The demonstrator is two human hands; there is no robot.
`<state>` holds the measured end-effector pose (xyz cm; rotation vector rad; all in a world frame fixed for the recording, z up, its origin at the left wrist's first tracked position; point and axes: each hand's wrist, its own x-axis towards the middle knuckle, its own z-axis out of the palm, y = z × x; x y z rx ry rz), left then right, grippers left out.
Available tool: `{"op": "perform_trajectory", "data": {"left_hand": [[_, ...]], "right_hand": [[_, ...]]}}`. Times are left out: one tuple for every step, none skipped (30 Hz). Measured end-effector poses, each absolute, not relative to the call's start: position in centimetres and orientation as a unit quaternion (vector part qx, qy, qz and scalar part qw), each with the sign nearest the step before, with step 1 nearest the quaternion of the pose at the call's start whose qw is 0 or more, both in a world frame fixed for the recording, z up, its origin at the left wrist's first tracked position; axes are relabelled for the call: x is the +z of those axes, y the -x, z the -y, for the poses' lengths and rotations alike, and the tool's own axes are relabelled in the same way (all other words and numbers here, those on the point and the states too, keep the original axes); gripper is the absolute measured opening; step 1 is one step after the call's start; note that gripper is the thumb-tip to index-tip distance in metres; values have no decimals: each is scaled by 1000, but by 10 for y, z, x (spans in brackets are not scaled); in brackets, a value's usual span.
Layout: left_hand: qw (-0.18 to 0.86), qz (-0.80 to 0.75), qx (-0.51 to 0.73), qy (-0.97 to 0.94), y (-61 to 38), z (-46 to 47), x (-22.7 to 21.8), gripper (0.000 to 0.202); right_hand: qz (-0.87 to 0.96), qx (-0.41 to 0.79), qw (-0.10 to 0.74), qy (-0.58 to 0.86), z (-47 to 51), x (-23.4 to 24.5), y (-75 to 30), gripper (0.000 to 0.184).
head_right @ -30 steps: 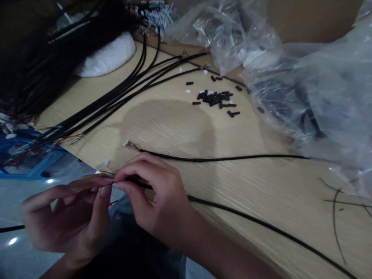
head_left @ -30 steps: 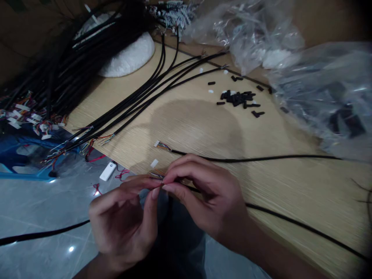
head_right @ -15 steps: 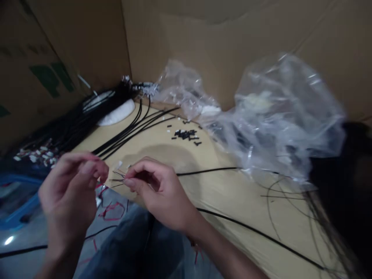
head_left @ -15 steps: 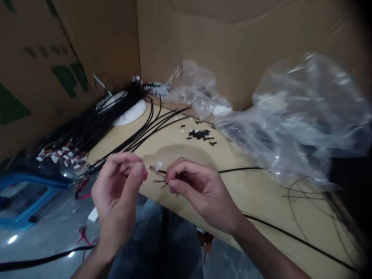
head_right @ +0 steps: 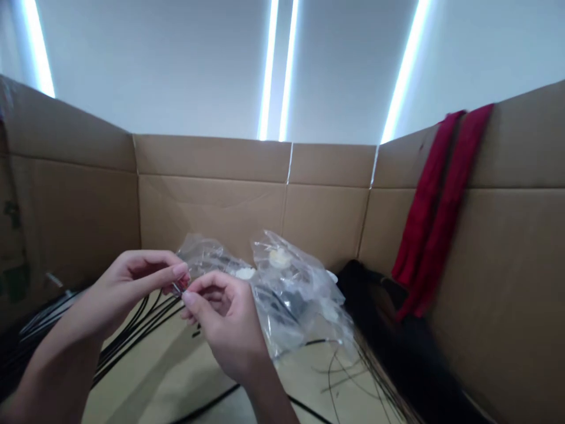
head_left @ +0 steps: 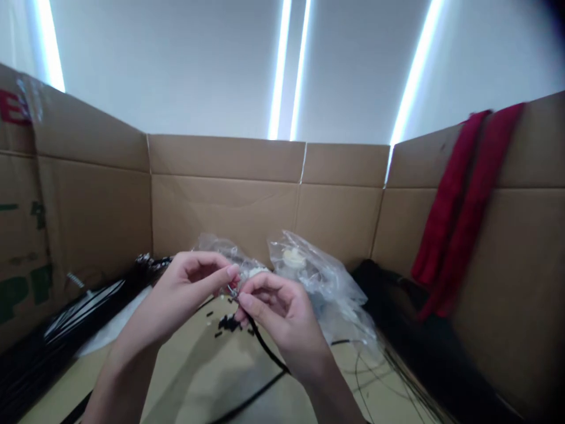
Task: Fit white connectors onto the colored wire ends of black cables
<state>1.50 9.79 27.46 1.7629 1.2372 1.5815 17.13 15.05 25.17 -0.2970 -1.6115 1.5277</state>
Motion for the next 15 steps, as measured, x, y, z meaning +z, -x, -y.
{"op": "perform_trajectory", "data": {"left_hand": [[221,-444,578,-648,-18,-102,275,22],[205,-437,585,-652,-20,-106,274,21],[189,-429,595,-653,-23,-110,271,20],[172,-421,606,-653,-27,-112,269,19],[154,-415,615,-653,-29,-114,265,18],[137,-412,624,-650,-32,-116,262,17],[123,-413,632,-644,-34,-117,259,17],[116,-418,638,-636,-35,-119,257,17],[119,-426,642,-626,-35,-120,256,17],[132,-433,644,-616,-34,-121,256,18],[155,-440,642,-608,-33,-123,256,20],[180,-443,638,-604,-31,-124,256,21],[202,-441,634,-603,-29,-126,257,22],[221,-435,633,-602,-28,-128,258,21],[237,-426,635,-600,-27,-129,259,19]], "right_hand": [[643,619,436,114,-155,251,-172,21],[641,624,434,108,-161,251,-173,24],[639,629,432,101,-166,251,-174,26],[636,636,425,96,-171,251,-174,27],[634,645,417,93,-176,251,-175,28],[631,651,412,91,-180,251,-176,29],[627,656,411,90,-183,251,-177,29],[624,655,416,93,-185,252,-177,29],[624,647,427,100,-185,252,-178,28],[629,630,441,111,-185,253,-178,28],[639,606,456,128,-184,253,-178,27],[652,579,467,146,-182,253,-178,26],[665,552,475,162,-179,253,-178,25],[677,531,480,171,-176,252,-178,24],[686,516,483,174,-174,251,-177,23]]}}
